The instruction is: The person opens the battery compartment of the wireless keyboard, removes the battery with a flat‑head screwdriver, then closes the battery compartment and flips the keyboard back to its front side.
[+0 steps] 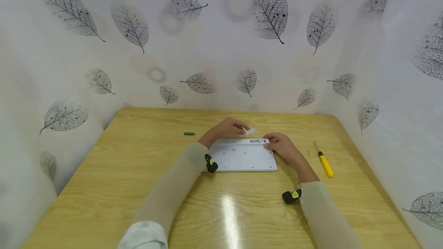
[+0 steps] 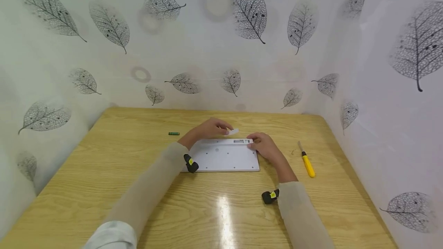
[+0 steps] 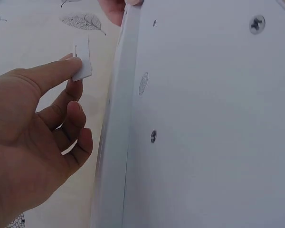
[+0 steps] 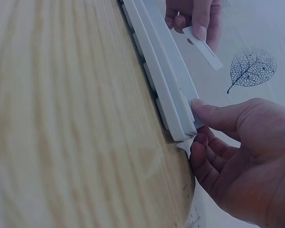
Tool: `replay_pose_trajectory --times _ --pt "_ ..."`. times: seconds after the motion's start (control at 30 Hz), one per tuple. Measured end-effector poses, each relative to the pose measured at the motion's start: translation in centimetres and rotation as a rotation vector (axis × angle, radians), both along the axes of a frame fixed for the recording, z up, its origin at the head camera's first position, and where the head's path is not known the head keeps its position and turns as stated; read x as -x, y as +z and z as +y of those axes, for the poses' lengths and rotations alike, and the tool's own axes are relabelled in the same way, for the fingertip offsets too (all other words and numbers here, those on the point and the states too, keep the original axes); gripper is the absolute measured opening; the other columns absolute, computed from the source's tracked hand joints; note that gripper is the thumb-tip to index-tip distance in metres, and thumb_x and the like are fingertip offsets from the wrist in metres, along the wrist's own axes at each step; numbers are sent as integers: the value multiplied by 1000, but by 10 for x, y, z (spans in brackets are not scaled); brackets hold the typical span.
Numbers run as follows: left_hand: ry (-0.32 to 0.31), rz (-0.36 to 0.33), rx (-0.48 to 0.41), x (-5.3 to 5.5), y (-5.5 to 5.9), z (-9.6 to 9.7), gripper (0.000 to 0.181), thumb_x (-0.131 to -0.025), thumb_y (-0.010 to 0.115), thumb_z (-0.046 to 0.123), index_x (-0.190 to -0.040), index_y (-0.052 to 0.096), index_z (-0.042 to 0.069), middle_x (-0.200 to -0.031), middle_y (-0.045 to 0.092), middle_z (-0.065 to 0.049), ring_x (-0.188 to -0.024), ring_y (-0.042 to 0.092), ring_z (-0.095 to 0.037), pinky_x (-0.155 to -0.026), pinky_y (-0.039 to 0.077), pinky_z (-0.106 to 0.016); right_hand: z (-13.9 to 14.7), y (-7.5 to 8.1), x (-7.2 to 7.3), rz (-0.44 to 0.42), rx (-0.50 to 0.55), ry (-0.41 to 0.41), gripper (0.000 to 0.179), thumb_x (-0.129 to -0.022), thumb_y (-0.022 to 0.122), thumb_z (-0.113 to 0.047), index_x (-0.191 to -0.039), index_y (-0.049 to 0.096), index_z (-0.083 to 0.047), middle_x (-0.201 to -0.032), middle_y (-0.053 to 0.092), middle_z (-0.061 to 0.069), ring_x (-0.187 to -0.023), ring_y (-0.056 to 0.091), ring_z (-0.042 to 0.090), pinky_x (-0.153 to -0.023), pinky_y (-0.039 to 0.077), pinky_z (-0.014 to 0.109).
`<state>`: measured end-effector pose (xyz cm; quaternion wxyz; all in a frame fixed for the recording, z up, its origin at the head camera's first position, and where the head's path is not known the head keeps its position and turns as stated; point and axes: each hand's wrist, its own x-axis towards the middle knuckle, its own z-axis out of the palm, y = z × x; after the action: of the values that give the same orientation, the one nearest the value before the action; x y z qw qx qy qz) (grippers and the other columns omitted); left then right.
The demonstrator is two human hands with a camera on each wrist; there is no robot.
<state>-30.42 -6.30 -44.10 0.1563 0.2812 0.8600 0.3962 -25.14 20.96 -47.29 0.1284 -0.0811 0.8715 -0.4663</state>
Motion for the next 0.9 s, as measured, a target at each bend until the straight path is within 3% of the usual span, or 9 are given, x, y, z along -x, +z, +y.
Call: replay_pose_trajectory --times 0.2,0.57,0.7,0.9 --pt "-27 -39 15 -4 -1 18 27 -100 61 18 -125 72 16 -132 68 -3 -113 61 -15 -93 50 -29 1 1 0 12 -21 11 40 -98 67 -23 -134 62 -8 -136 57 18 -107 60 27 -84 49 34" --pt "-63 -33 58 -8 -6 38 26 -102 59 17 -124 72 15 -131 68 -3 -119 61 -17 -100 49 -34 1 0 1 15 -25 10 46 -97 67 -24 -139 58 -6 -140 55 21 -114 60 32 -90 50 39" --pt "-50 -48 59 -9 -6 41 25 -103 59 17 -124 73 14 -131 68 -4 -120 61 -18 -101 49 -35 0 1 1 14 -9 9 44 -97 68 -23 -137 60 -6 -135 59 19 -105 62 28 -84 51 36" --pt "-40 -38 83 -11 -5 46 25 -103 58 15 -123 73 13 -131 68 -6 -121 62 -20 -103 48 -36 0 2 -1 -6 26 7 39 -98 66 -20 -135 61 -7 -111 66 17 -82 59 24 -71 50 34"
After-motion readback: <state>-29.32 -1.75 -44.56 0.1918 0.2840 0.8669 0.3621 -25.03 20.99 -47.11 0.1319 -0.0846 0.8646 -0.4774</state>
